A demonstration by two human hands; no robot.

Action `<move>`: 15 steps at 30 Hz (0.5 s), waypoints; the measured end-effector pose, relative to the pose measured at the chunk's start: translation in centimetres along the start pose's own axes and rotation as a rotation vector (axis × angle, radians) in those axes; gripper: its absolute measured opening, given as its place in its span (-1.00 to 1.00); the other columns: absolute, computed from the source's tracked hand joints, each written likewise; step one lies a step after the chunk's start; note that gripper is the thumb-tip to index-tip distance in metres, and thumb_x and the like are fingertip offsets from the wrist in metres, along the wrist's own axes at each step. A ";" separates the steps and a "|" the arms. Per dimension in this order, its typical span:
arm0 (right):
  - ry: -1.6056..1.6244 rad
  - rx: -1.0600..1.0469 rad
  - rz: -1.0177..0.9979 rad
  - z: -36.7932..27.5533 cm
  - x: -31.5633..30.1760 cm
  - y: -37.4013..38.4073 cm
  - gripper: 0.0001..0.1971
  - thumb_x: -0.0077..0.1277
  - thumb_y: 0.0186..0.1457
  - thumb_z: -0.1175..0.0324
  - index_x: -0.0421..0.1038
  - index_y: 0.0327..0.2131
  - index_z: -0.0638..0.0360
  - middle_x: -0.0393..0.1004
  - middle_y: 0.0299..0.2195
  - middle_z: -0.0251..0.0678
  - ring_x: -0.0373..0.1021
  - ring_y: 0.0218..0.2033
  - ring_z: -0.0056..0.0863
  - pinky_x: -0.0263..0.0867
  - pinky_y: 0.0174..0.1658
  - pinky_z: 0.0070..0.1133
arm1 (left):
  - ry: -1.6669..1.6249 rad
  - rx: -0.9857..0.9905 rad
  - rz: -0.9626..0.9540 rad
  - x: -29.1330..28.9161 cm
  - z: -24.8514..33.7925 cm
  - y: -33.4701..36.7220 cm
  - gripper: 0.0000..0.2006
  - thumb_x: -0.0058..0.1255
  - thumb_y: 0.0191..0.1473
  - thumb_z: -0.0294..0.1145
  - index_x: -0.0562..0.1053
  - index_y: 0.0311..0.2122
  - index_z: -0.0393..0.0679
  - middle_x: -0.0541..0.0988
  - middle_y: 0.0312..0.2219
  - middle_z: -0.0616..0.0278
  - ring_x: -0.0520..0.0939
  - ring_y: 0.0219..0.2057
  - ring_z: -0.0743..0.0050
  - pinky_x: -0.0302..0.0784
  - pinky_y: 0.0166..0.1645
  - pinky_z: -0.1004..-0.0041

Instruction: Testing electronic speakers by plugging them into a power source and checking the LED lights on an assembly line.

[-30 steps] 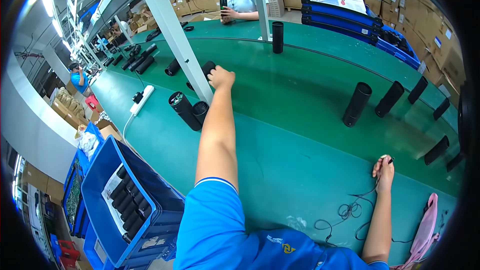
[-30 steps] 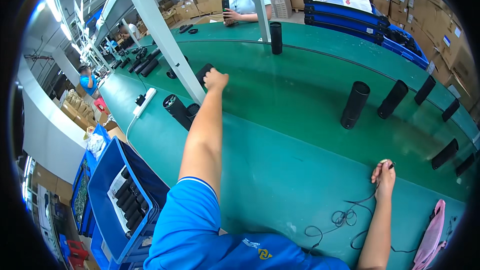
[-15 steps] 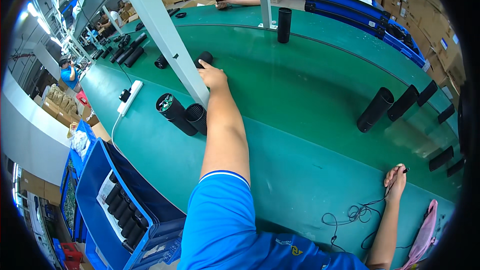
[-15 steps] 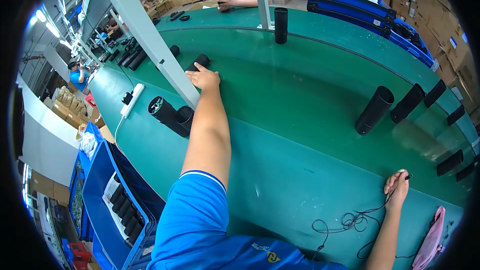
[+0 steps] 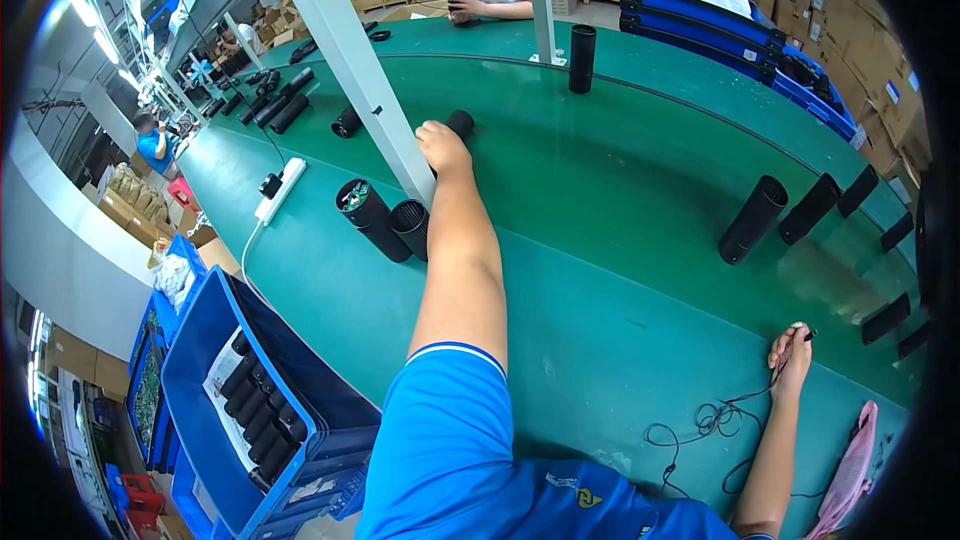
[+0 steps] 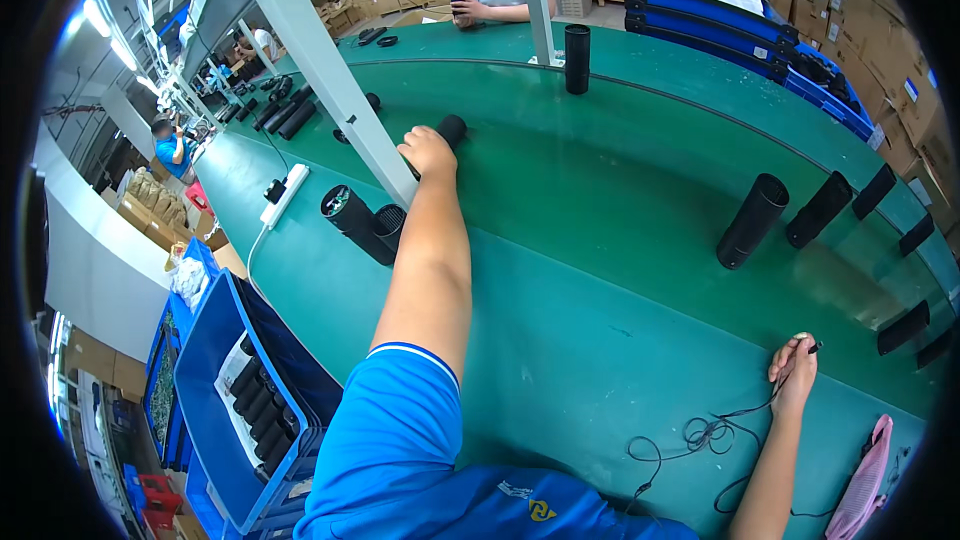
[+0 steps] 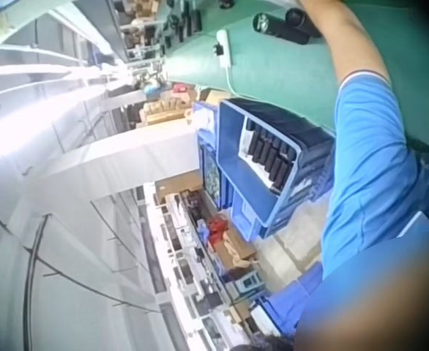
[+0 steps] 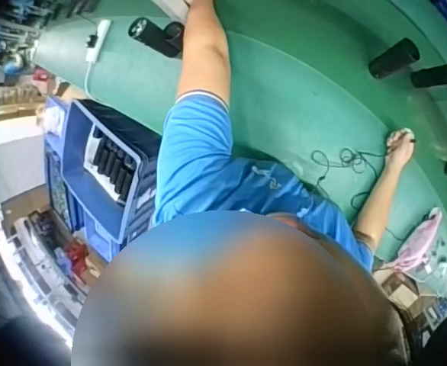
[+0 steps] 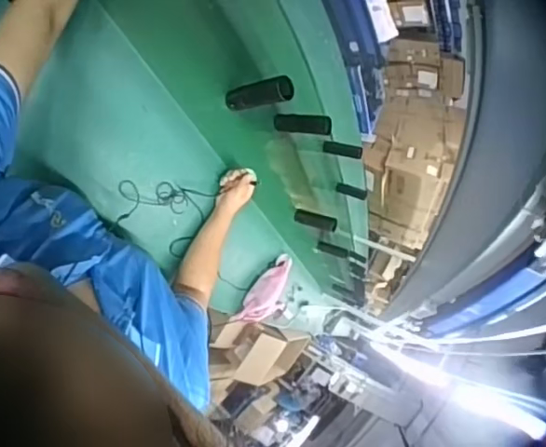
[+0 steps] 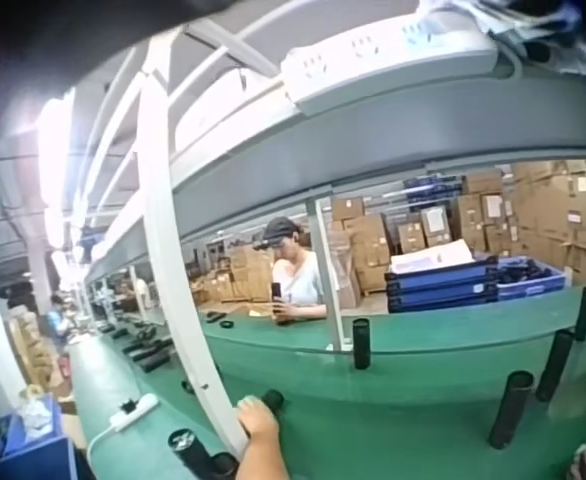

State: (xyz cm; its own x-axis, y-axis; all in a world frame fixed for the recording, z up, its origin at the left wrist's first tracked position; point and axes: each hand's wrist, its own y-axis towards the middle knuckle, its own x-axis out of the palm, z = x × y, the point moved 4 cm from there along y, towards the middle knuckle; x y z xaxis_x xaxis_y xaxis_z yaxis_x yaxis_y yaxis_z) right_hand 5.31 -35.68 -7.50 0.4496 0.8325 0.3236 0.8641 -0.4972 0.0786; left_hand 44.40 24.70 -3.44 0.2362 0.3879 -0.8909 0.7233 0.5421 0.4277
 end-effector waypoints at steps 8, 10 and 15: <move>0.006 -0.029 -0.034 -0.2 -0.2 -0.1 -0.75 -0.23 0.24 0.16 0.25 -0.23 0.15 0.15 -0.70 -0.47 0.09 -0.74 -0.73 0.05 -0.73 -0.76 | -0.590 0.219 -0.213 -7.4 1.1 -6.6 -0.63 0.11 -0.16 -0.21 0.44 -0.21 -0.17 0.50 -0.29 0.11 0.54 -0.26 0.14 0.46 -0.20 0.33; 0.036 0.001 -0.001 -0.1 -0.8 -0.2 -0.74 -0.20 0.23 0.19 0.26 -0.17 0.17 0.14 -0.69 -0.49 0.09 -0.73 -0.73 0.06 -0.71 -0.76 | -1.042 0.386 -0.310 -11.7 3.0 -9.7 -0.66 0.07 -0.08 -0.22 0.41 -0.21 -0.21 0.51 -0.32 0.08 0.56 -0.29 0.10 0.48 -0.21 0.27; 0.268 0.236 -0.138 -1.6 0.3 -0.8 -0.82 -0.18 0.22 0.30 0.31 -0.22 0.18 0.07 -0.73 -0.57 -0.05 -0.79 -0.84 -0.11 -0.77 -0.82 | -2.583 0.266 -1.448 -21.7 4.8 -22.6 -0.64 -0.15 0.12 -0.27 0.25 -0.02 -0.24 0.46 -0.22 0.00 0.53 -0.25 0.14 0.50 -0.17 0.28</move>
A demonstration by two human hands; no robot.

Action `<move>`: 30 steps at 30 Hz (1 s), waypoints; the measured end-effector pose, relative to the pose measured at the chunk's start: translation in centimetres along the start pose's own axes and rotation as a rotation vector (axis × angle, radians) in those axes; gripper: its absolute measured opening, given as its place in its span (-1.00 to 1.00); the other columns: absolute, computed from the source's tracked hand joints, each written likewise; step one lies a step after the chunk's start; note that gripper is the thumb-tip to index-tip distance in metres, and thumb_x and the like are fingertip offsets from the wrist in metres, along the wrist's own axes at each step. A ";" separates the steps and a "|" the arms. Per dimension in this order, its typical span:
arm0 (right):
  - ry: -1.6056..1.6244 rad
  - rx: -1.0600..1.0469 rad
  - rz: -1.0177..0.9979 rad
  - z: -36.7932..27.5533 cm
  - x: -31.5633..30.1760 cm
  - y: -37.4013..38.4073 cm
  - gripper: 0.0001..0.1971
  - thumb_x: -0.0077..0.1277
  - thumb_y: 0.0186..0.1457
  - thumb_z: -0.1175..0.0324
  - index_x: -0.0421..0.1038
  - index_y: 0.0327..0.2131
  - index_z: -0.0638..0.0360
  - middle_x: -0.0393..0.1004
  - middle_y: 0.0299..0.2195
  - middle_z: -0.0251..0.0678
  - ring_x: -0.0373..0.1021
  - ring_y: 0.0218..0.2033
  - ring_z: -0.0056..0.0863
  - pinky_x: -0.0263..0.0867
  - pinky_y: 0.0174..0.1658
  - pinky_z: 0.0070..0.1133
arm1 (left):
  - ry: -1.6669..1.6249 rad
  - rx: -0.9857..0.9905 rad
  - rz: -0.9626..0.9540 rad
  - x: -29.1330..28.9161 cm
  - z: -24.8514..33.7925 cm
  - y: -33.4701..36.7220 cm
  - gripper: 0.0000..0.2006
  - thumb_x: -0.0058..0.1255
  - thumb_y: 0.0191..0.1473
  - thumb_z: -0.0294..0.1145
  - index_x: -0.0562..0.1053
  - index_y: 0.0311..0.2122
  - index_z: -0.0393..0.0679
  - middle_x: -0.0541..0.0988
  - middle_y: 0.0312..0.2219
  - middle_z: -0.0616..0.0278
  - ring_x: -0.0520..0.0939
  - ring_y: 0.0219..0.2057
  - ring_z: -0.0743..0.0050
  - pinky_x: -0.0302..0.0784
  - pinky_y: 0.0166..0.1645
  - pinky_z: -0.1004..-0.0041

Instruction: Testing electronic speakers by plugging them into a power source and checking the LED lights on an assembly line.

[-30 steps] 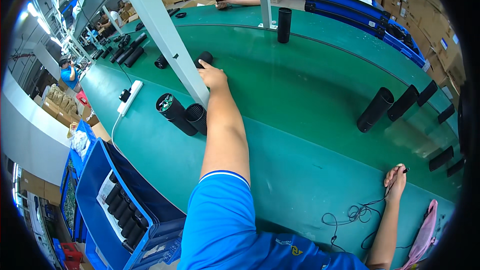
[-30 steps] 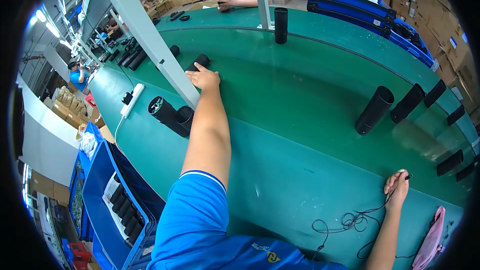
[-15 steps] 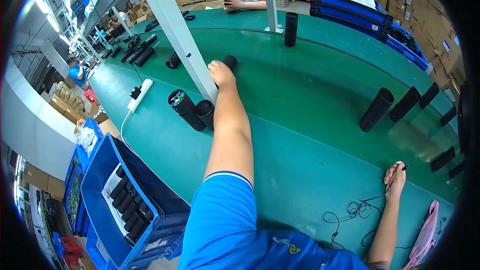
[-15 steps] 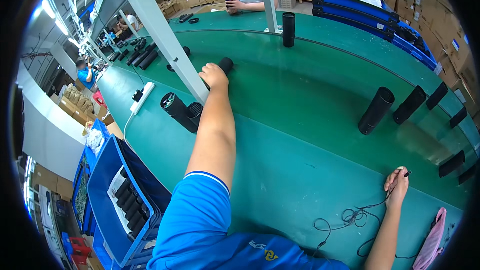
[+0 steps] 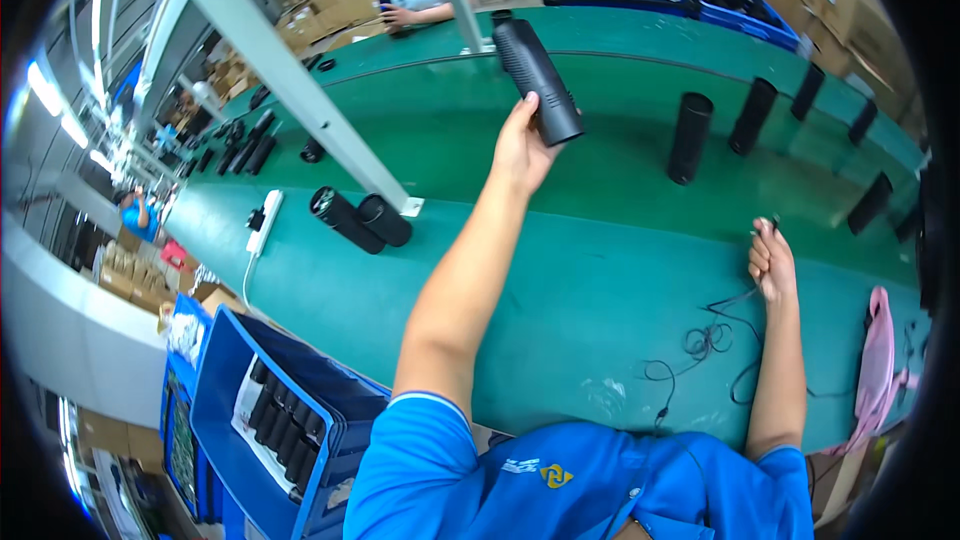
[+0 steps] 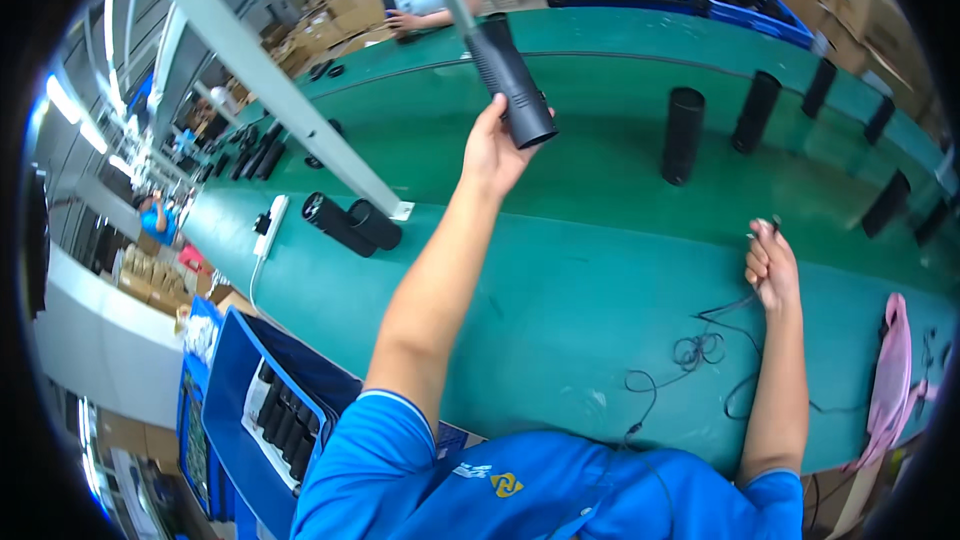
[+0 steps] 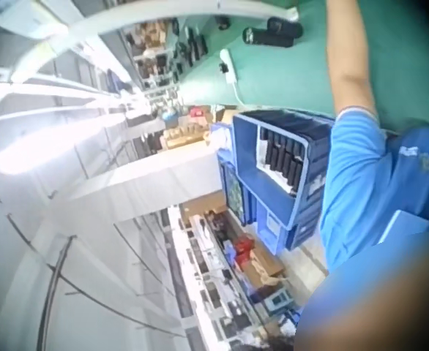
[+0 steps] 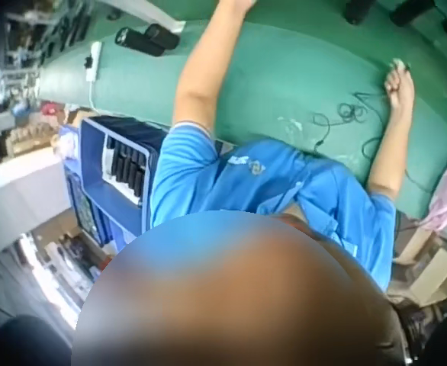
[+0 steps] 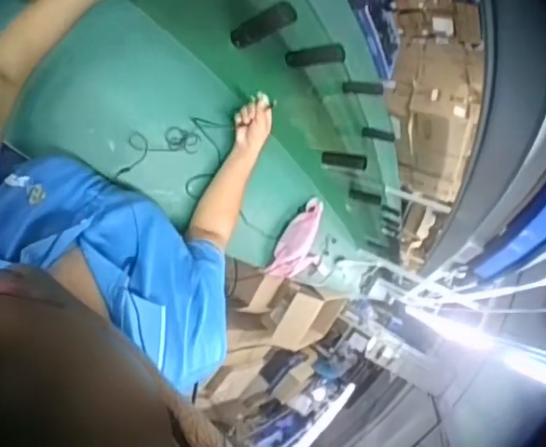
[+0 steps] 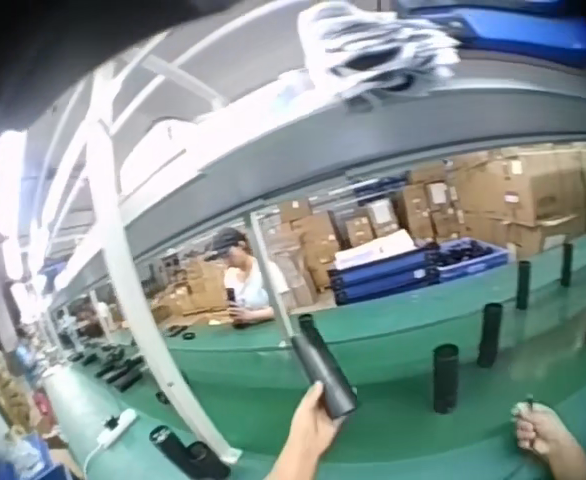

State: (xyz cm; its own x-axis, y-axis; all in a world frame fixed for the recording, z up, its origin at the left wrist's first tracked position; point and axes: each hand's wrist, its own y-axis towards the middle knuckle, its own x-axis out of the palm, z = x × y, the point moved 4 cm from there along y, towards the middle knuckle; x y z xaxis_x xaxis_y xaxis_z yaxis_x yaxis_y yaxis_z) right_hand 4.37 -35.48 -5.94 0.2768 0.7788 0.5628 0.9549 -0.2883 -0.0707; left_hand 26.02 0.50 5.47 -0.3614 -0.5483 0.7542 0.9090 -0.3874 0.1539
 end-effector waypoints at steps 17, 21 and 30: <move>-0.753 -0.108 -0.414 -7.3 17.2 -14.1 -0.74 -0.17 0.19 0.28 0.38 -0.43 0.28 0.23 -0.65 -0.49 0.03 -0.68 -0.74 -0.04 -0.59 -0.78 | -0.262 -0.170 -0.299 13.9 -10.4 -15.1 -0.39 -0.15 0.08 0.04 0.13 0.13 -0.11 0.37 -0.06 0.03 0.51 -0.21 0.17 0.47 -0.14 0.23; -0.610 -0.056 -0.321 -7.0 16.9 -13.9 -0.73 -0.17 0.19 0.29 0.39 -0.48 0.26 0.29 -0.63 -0.47 0.07 -0.65 -0.72 0.01 -0.54 -0.77 | -0.183 -0.261 -0.267 14.6 -9.9 -15.7 -0.37 -0.18 0.08 0.07 0.11 0.15 -0.11 0.36 -0.04 0.03 0.51 -0.17 0.15 0.47 -0.12 0.23; -0.653 -0.156 -0.362 -6.9 17.8 -14.4 -0.75 -0.15 0.16 0.31 0.38 -0.51 0.23 0.38 -0.61 -0.41 0.15 -0.59 -0.65 0.11 -0.46 -0.69 | -0.247 -0.244 -0.500 12.8 -10.1 -15.5 -0.34 -0.29 0.09 0.13 0.09 0.17 -0.14 0.35 -0.04 -0.05 0.45 -0.07 0.07 0.42 -0.04 0.19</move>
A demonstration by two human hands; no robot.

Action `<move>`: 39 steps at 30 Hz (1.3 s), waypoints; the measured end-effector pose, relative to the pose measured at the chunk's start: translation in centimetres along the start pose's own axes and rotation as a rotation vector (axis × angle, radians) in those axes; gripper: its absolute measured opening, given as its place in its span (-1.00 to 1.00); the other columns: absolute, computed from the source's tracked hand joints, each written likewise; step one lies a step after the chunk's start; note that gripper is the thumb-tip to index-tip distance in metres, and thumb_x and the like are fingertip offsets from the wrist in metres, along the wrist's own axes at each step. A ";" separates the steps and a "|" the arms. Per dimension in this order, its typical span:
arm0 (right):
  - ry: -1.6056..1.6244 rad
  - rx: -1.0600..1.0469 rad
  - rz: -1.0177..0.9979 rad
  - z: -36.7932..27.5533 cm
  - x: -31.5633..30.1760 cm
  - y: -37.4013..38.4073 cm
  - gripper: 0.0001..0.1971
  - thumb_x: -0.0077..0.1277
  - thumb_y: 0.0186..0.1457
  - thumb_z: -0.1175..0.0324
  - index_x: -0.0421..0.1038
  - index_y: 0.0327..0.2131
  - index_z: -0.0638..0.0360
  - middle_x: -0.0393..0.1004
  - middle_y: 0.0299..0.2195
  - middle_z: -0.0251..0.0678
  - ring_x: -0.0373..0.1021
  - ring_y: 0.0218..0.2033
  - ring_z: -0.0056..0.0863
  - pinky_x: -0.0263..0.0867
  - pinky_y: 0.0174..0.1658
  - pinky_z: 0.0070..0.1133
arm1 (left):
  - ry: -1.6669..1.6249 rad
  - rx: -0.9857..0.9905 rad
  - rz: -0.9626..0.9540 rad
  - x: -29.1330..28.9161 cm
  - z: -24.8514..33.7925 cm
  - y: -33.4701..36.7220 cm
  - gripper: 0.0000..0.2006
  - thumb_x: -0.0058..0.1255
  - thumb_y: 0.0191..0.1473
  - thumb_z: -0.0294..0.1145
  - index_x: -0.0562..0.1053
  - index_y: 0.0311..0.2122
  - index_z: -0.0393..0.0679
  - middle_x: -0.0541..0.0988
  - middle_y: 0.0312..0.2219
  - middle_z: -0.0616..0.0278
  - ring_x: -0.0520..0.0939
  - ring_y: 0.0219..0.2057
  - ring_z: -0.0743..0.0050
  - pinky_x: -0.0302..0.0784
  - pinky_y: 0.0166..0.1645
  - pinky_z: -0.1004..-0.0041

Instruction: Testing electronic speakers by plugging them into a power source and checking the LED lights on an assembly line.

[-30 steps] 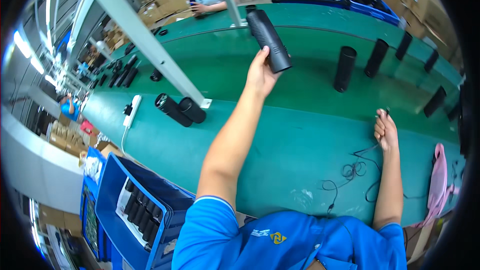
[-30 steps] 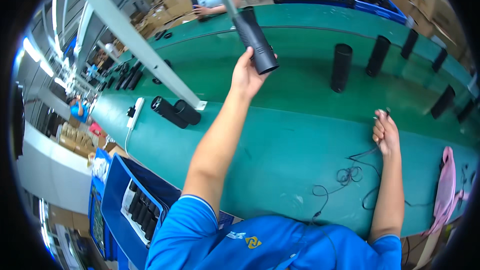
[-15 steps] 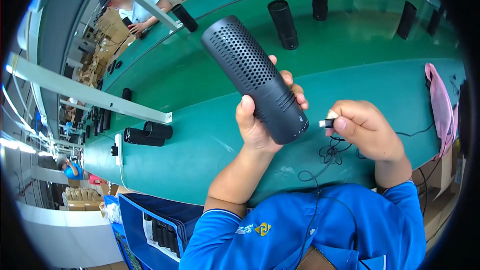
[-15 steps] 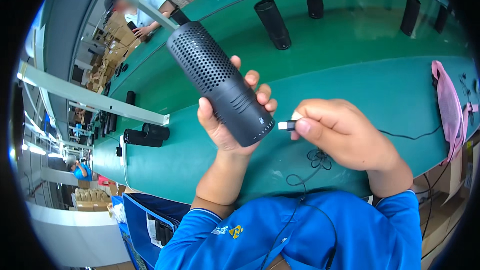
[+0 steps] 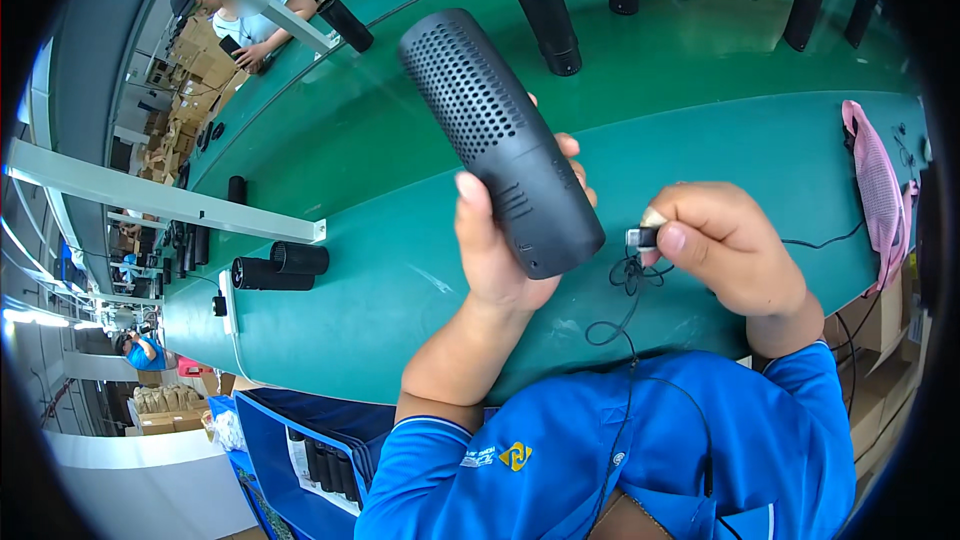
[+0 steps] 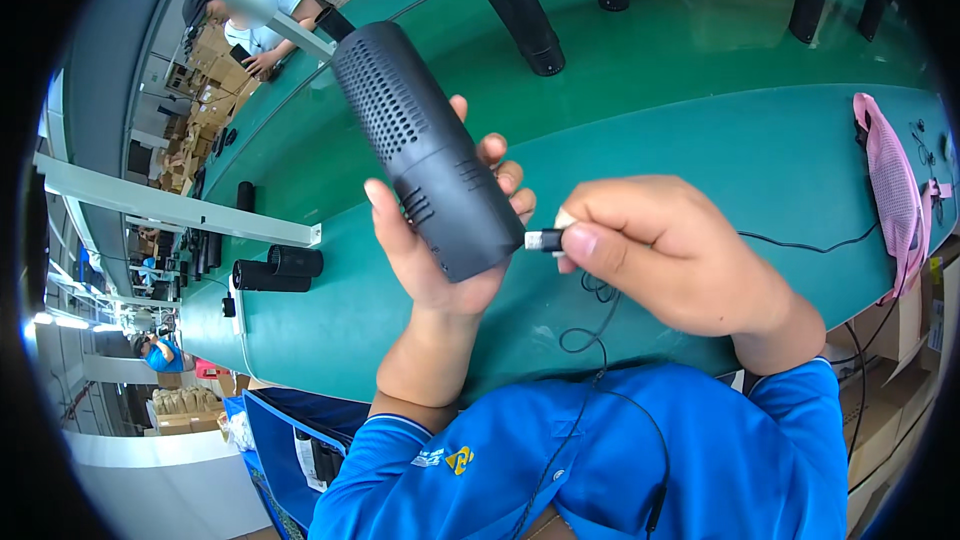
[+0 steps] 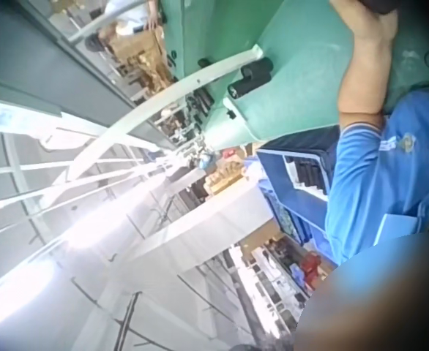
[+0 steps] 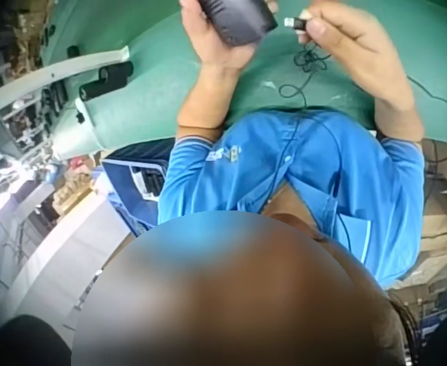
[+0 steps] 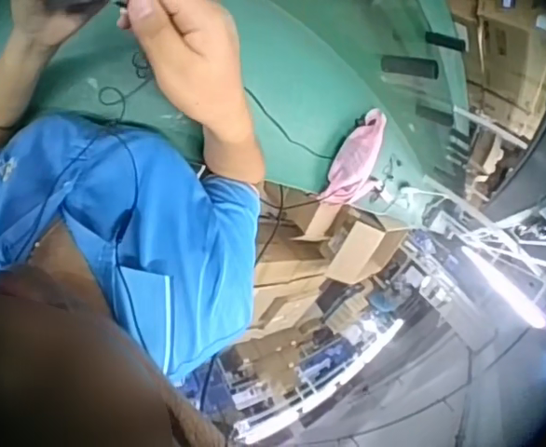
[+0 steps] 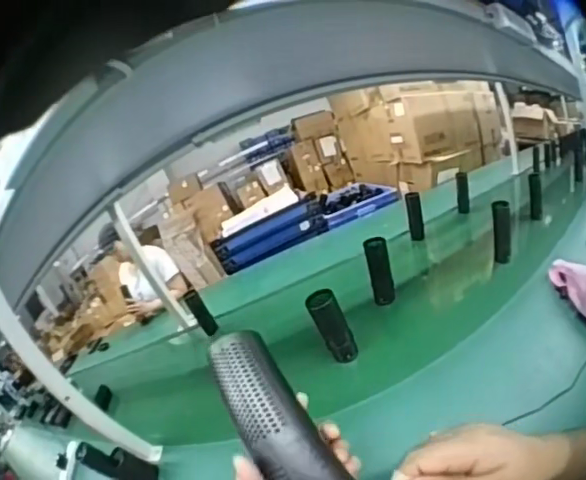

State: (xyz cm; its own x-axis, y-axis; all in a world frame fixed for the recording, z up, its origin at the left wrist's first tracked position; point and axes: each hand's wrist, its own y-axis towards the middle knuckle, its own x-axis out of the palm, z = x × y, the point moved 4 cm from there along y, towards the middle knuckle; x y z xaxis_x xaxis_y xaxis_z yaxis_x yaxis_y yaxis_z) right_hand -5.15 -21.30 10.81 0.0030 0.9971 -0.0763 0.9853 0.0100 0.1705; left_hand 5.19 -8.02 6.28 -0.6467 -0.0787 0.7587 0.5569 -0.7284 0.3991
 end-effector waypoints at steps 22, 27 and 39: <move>-0.298 -0.001 -0.084 0.4 1.3 0.1 -0.77 -0.09 0.06 0.46 0.23 -0.65 0.22 0.18 -0.75 -0.37 0.02 -0.72 -0.46 -0.01 -0.60 -0.55 | 0.870 0.280 0.057 1.4 1.6 -2.0 -0.25 0.21 -0.21 0.05 0.19 -0.01 -0.23 0.38 -0.23 0.10 0.49 -0.19 0.28 0.46 -0.10 0.37; -0.326 0.011 -0.070 1.1 1.4 0.3 -0.81 -0.13 -0.01 0.54 0.23 -0.67 0.26 0.17 -0.75 -0.39 0.00 -0.71 -0.52 -0.03 -0.61 -0.61 | 0.982 0.324 0.063 1.6 1.5 -2.2 -0.23 0.22 -0.21 0.07 0.18 0.00 -0.22 0.37 -0.23 0.13 0.50 -0.20 0.30 0.46 -0.11 0.38; -0.342 -0.036 -0.115 0.7 1.6 0.5 -0.91 -0.11 -0.04 0.57 0.37 -0.55 0.27 0.31 -0.68 -0.37 0.12 -0.69 -0.56 0.06 -0.56 -0.64 | 1.008 0.443 0.119 1.9 1.2 -2.4 -0.32 0.16 -0.12 0.03 0.23 0.01 -0.21 0.40 -0.22 0.10 0.51 -0.20 0.29 0.46 -0.10 0.38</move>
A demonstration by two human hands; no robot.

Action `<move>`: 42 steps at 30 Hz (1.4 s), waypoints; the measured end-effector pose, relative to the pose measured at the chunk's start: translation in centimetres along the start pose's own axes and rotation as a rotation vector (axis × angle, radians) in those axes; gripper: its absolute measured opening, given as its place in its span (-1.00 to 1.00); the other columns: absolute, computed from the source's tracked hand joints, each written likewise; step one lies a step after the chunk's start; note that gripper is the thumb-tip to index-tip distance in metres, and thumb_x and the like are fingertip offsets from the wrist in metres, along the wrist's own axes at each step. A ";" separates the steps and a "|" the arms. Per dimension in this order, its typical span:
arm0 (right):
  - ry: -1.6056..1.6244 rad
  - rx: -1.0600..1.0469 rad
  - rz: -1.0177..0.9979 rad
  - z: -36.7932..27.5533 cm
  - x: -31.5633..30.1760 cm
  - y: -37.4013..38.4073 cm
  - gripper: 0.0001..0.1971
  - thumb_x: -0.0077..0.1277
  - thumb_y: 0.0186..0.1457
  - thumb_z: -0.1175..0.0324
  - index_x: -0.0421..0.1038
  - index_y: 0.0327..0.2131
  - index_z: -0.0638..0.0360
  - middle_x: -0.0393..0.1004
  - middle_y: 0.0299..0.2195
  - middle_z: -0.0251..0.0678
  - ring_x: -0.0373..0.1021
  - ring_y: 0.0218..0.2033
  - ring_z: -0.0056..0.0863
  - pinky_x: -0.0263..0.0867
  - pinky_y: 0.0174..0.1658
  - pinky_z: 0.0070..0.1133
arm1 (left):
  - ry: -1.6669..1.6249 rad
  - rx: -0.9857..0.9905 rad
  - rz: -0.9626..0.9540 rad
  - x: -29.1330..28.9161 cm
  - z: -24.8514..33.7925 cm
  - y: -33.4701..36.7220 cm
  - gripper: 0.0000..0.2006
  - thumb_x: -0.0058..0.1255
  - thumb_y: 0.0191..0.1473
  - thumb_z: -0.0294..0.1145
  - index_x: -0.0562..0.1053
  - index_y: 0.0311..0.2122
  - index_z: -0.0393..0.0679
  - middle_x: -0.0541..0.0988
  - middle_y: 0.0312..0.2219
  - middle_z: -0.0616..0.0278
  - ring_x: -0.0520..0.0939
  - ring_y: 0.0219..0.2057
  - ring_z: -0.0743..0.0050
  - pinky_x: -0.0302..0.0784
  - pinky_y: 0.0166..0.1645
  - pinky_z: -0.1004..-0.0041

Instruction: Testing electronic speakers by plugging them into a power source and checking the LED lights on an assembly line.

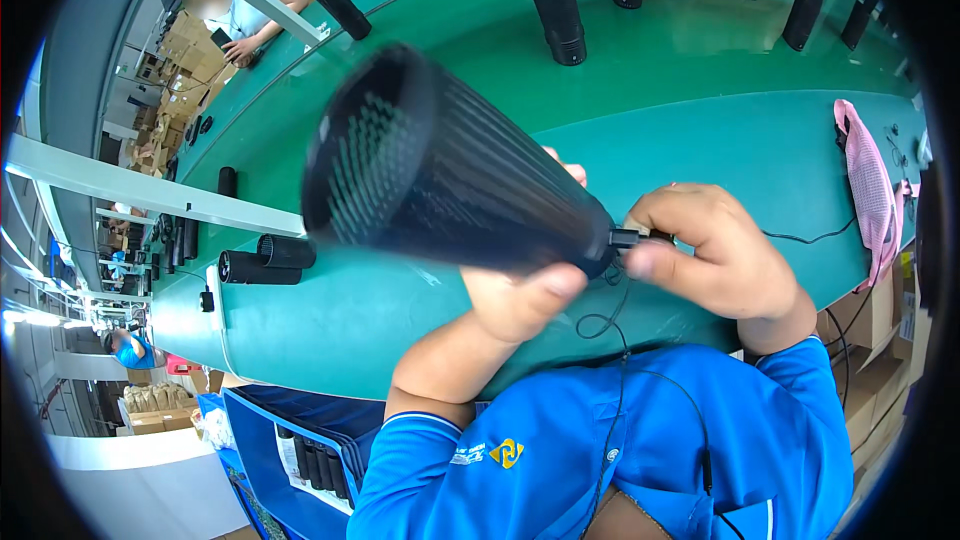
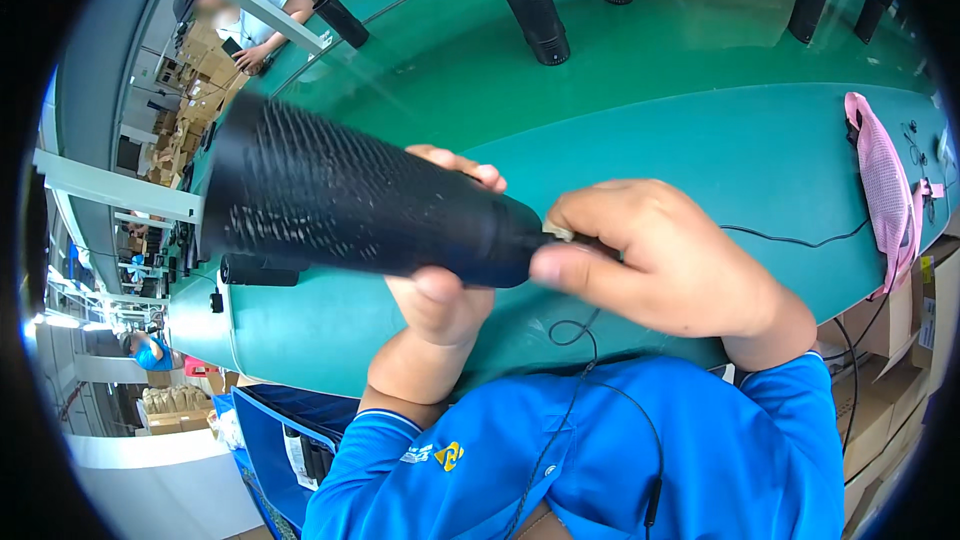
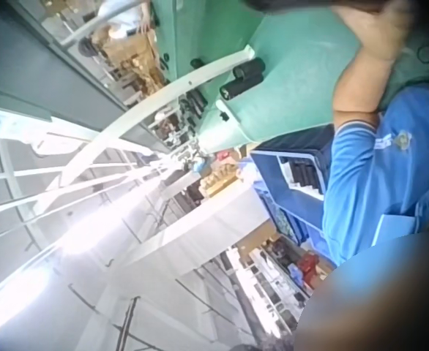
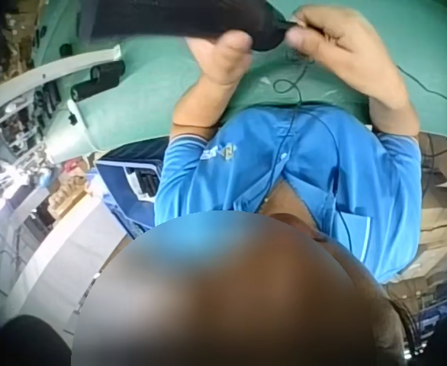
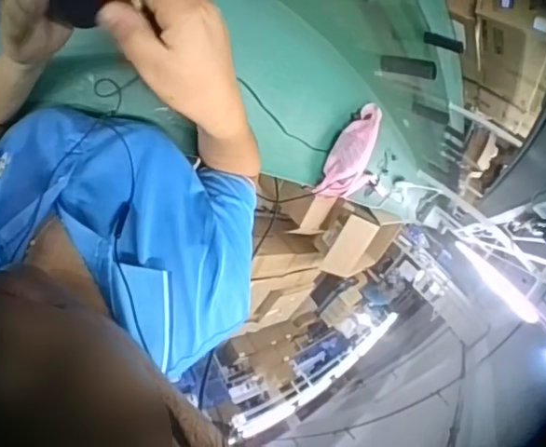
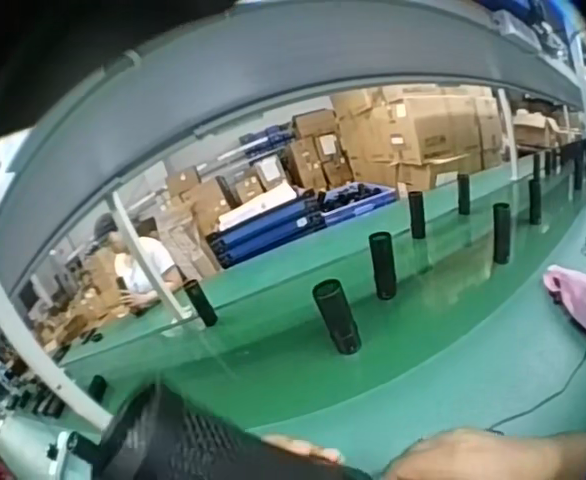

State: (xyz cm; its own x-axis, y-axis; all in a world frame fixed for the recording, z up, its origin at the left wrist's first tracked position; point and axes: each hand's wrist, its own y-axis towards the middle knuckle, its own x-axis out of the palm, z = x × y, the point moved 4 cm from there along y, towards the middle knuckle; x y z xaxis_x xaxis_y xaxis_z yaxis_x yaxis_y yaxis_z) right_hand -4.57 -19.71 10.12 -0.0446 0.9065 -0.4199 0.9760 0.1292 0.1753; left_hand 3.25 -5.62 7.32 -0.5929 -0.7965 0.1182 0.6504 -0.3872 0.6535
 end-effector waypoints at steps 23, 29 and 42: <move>-0.045 0.033 0.126 -0.1 0.8 0.2 -0.43 0.04 -0.13 0.59 0.17 0.04 0.27 0.49 -0.49 -0.27 0.36 -0.57 -0.45 0.21 -0.45 -0.65 | -0.209 -0.301 0.266 -0.4 -0.4 -0.2 -0.40 -0.02 -0.06 -0.12 0.19 0.02 -0.31 0.39 -0.16 0.02 0.50 -0.22 0.27 0.45 -0.14 0.40; -0.282 -0.254 0.134 0.3 1.0 0.4 -0.74 0.13 -0.14 0.46 0.41 -0.30 0.31 0.45 -0.55 -0.25 0.29 -0.63 -0.37 0.20 -0.49 -0.59 | -0.186 -0.211 0.249 -1.1 -0.3 -0.3 -0.40 0.00 -0.07 -0.18 0.16 0.03 -0.29 0.36 -0.14 0.03 0.50 -0.24 0.26 0.45 -0.15 0.39; -0.184 -0.079 0.192 0.6 2.3 0.7 -0.83 0.13 -0.11 0.42 0.43 -0.48 0.35 0.42 -0.62 -0.23 0.24 -0.66 -0.38 0.18 -0.52 -0.56 | -0.112 -0.253 0.278 -1.7 -0.5 -0.4 -0.39 0.01 -0.09 -0.27 0.11 0.08 -0.18 0.35 -0.13 0.02 0.52 -0.25 0.24 0.48 -0.19 0.39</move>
State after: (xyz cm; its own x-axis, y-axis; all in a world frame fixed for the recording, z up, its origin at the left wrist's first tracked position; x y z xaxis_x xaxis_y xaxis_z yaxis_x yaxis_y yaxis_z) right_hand -3.88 -17.73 8.74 0.1857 0.8303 -0.5255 0.9429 -0.0001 0.3330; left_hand 4.29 -4.35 6.46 -0.4168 -0.8369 0.3549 0.8817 -0.2772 0.3819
